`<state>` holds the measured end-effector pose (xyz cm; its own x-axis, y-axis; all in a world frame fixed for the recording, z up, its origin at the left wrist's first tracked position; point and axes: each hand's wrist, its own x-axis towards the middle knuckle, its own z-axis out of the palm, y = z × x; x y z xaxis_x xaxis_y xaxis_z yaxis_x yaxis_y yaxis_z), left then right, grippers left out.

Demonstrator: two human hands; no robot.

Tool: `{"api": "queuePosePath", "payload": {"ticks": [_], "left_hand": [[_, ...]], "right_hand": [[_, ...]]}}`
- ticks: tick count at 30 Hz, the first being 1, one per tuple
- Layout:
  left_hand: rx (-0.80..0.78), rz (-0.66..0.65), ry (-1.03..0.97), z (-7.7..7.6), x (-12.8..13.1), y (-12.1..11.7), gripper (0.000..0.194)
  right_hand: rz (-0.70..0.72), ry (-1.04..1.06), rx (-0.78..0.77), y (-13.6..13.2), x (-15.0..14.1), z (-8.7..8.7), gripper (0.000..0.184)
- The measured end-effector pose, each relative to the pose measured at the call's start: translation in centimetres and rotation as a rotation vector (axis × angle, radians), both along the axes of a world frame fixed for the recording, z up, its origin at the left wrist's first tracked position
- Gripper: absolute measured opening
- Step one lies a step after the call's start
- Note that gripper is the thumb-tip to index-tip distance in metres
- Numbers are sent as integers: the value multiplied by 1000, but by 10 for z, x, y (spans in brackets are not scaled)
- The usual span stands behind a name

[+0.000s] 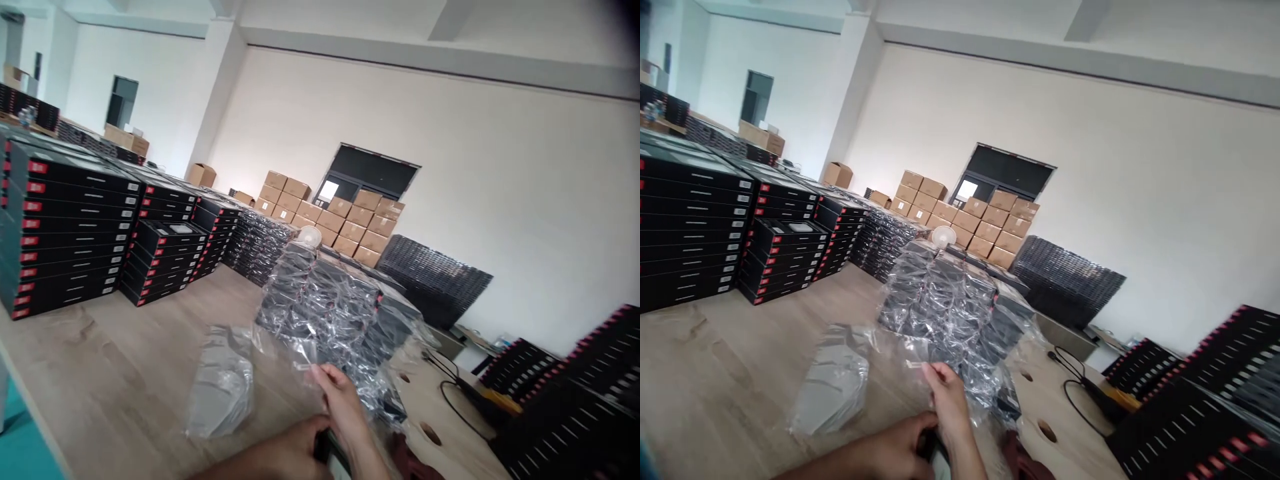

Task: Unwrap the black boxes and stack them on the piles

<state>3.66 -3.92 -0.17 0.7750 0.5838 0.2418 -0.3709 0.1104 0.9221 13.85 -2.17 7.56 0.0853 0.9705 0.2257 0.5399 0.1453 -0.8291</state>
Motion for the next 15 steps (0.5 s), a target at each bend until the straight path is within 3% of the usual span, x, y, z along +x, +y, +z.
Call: {"api": "queuePosePath", "payload": {"ticks": [2, 4, 6, 10, 12, 15], "left_hand": [[82, -44, 132, 4, -3, -1, 63], [168, -98, 199, 10, -7, -3, 50], [195, -67, 218, 17, -11, -6, 33], [136, 124, 295, 31, -16, -11, 16], [127, 169, 349, 35, -19, -11, 28], [142, 188, 398, 38, -23, -8, 50]], "right_hand": [[-88, 244, 24, -22, 38, -4, 37], [-202, 436, 93, -46, 74, -11, 37], [-332, 460, 183, -71, 101, -18, 38], [-490, 220, 276, -104, 117, -22, 37], [-472, 28, 311, -107, 109, -21, 35], [-309, -246, 380, -103, 89, -22, 29]]}}
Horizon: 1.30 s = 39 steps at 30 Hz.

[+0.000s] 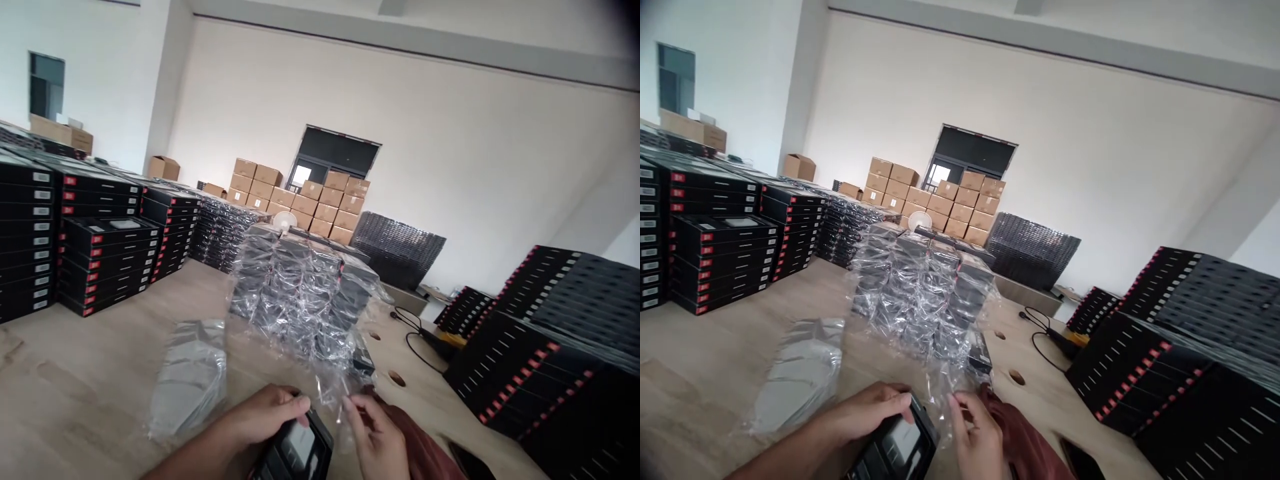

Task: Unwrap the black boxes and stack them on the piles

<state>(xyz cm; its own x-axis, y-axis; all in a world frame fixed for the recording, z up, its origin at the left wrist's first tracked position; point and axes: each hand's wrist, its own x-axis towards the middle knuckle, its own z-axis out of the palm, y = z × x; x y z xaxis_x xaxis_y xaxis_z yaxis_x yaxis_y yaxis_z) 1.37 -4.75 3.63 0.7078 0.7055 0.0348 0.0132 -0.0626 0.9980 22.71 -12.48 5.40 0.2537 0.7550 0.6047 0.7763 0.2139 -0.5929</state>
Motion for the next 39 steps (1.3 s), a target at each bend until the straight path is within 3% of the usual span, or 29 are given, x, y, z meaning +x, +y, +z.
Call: {"api": "queuePosePath", "payload": {"ticks": [4, 9, 14, 19, 26, 34, 39], "left_hand": [[2, 37, -46, -3, -2, 3, 55], [-129, 57, -52, -10, 2, 9, 27], [-72, 57, -17, -19, 2, 15, 20], [-94, 20, -31, -22, 2, 15, 22], [-117, 79, -62, -26, 4, 20, 26], [-43, 148, -12, -22, 6, 15, 26], [0, 157, -27, -22, 6, 15, 30]], "right_hand": [[159, -312, -35, 5, -23, -3, 24], [203, -516, -61, 4, -32, 0, 23], [177, -577, 91, 1, -32, 4, 18], [55, -535, 274, 2, -31, -2, 15], [-110, -450, 181, 7, -17, -11, 28], [-26, -605, 76, 4, -41, -8, 28], [-5, -574, -72, 8, -42, -15, 12]]}}
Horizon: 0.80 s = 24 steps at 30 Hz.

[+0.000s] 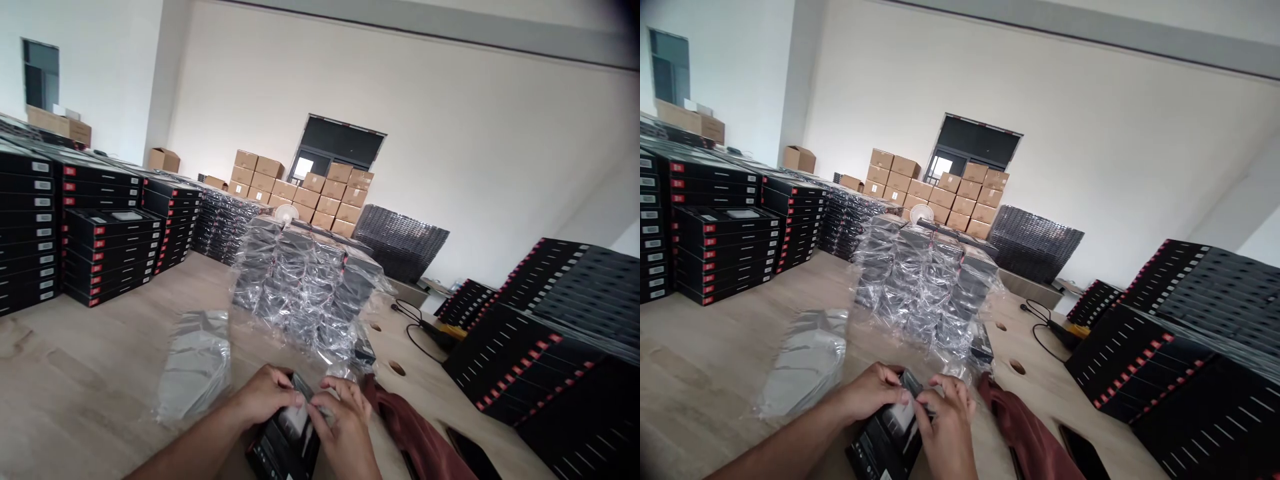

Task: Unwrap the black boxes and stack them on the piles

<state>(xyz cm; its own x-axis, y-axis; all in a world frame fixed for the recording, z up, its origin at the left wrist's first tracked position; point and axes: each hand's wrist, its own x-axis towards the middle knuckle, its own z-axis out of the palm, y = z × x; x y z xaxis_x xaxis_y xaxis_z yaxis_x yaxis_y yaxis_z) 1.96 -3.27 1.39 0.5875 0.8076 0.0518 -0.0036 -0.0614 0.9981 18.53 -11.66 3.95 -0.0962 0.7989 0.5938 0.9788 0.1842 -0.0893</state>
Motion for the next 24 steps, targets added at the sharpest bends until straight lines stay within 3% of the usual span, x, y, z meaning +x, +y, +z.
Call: {"api": "queuePosePath", "payload": {"ticks": [4, 7, 10, 13, 18, 24], "left_hand": [[-5, -8, -5, -7, 2, 5, 28], [-26, 2, -5, -9, 3, 8, 24], [34, 9, -44, -8, 3, 7, 21], [83, 24, -58, -5, 3, 5, 20], [97, 73, 72, -3, 3, 3, 19], [141, 110, 93, -1, 5, 1, 17]], "right_hand": [[5, 265, -23, 1, 11, 1, 23], [-41, 376, 43, 2, 18, 0, 28], [-64, 270, 123, 4, 17, -3, 21], [-79, 100, 89, 4, 11, -5, 20], [-282, 4, 142, 2, 8, -1, 13], [-272, 52, -45, 1, 4, 1, 10]]}}
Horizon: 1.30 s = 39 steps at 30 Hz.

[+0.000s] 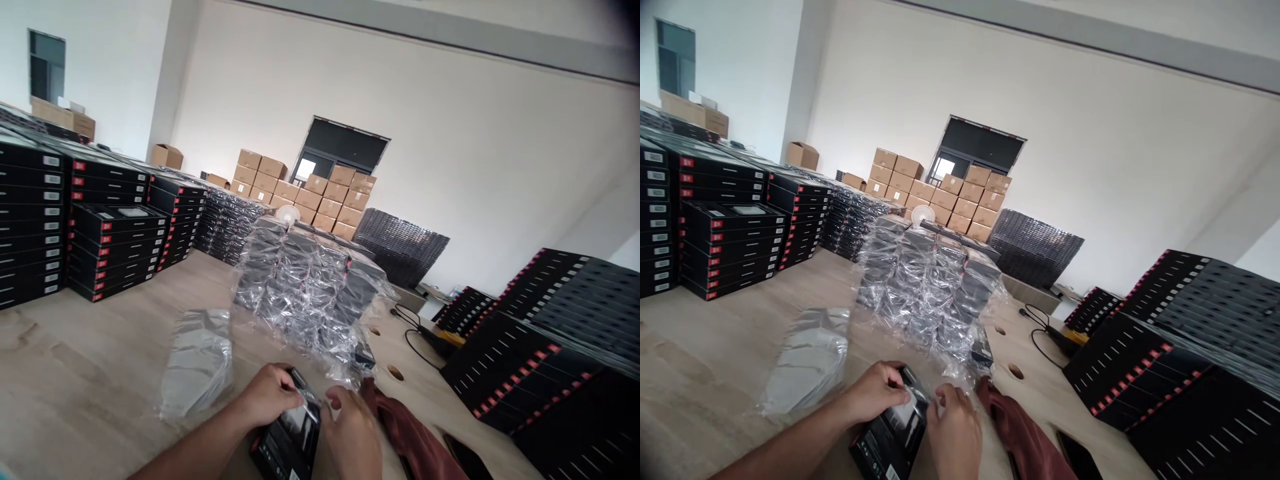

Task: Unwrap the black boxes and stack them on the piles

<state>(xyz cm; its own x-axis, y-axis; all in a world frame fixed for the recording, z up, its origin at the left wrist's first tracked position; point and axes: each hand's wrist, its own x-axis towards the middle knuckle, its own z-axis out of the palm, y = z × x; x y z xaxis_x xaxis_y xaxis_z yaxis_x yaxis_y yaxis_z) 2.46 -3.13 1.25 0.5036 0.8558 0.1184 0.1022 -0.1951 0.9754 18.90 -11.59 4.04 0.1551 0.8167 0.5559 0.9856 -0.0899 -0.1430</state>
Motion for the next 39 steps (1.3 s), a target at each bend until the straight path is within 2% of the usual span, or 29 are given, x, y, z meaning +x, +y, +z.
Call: {"api": "queuePosePath", "payload": {"ticks": [2, 7, 10, 14, 16, 19, 21, 23, 26, 29, 32, 35, 39], "left_hand": [[-5, 20, 18, -1, 1, 0, 17], [-3, 17, 78, -1, 0, 1, 20], [24, 20, 45, 3, -3, 1, 18], [27, -48, 26, 4, -5, 0, 19], [14, -81, -16, 0, -6, 2, 23], [-135, -9, -145, -4, -11, 9, 63], [-303, 37, -233, -2, -17, 13, 82], [-468, -12, -321, 4, -25, 16, 79], [-613, -212, -421, 17, -36, 13, 62], [-580, -352, -346, 25, -40, 5, 54], [-481, -399, -151, 22, -36, -1, 50], [-384, -356, -43, 13, -29, 1, 48], [-297, -232, -17, 4, -23, 7, 53]], "right_hand": [[-26, 23, -4, 0, 0, -1, 14], [47, 32, -53, 1, 5, -2, 24], [5, 76, 59, 1, 11, -1, 19], [139, 165, 130, 4, 17, 0, 18], [127, 217, 193, 5, 23, -1, 23], [4, 255, 331, 4, 34, -2, 26], [-10, 272, 325, 2, 39, -4, 27], [23, 303, 247, 2, 38, -8, 27], [93, 413, 91, 7, 29, -15, 26], [180, 562, -8, 12, 18, -20, 27], [228, 616, -53, 13, 11, -20, 27], [267, 611, -80, 10, 7, -16, 31], [297, 549, -88, 7, 4, -12, 40]]}}
